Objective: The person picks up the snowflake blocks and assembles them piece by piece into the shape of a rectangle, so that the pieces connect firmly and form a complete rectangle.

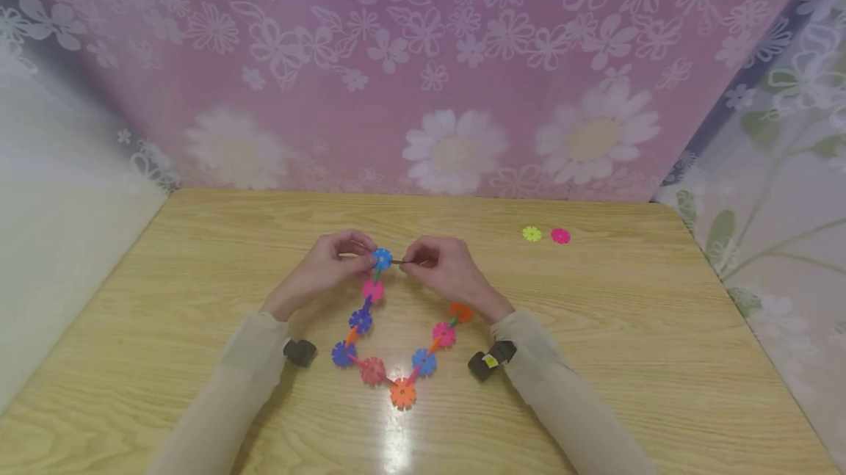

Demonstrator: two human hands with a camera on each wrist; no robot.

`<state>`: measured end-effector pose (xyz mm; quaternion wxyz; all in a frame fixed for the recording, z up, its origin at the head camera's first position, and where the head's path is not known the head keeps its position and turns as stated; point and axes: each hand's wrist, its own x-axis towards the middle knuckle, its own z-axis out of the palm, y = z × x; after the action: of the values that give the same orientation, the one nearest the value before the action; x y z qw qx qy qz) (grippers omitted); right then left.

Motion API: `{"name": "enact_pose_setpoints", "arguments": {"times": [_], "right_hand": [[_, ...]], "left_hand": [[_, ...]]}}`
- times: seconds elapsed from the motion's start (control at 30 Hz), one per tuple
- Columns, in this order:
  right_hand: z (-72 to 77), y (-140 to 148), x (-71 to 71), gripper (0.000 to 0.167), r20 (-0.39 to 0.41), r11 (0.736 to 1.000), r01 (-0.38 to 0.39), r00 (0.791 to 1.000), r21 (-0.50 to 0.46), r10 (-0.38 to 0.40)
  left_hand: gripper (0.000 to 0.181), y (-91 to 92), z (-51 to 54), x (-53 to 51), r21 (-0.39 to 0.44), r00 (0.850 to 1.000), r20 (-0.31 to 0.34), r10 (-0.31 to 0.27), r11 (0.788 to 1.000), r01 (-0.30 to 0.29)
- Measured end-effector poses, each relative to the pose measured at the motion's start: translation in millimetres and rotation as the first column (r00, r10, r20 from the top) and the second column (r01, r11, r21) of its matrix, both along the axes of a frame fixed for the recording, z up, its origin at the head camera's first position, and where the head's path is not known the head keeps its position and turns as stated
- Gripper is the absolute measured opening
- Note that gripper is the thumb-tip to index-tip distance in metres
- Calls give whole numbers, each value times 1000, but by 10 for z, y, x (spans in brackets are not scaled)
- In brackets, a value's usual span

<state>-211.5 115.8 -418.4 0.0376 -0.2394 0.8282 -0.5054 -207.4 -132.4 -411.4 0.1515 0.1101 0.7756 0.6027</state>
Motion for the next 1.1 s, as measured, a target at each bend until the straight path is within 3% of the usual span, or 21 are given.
{"name": "enact_pose_setpoints", "arguments": {"times": [0.57, 1.1], "right_hand": [[9, -19, -14, 4, 30, 1000, 12, 999, 14, -12], [-4, -78, -26, 5, -6, 996, 57, 998, 73, -57]], "left_hand": [[19, 51, 13, 19, 0, 999, 27, 40, 999, -40], [18, 93, -12, 6, 26, 996, 69, 60, 998, -62]]}}
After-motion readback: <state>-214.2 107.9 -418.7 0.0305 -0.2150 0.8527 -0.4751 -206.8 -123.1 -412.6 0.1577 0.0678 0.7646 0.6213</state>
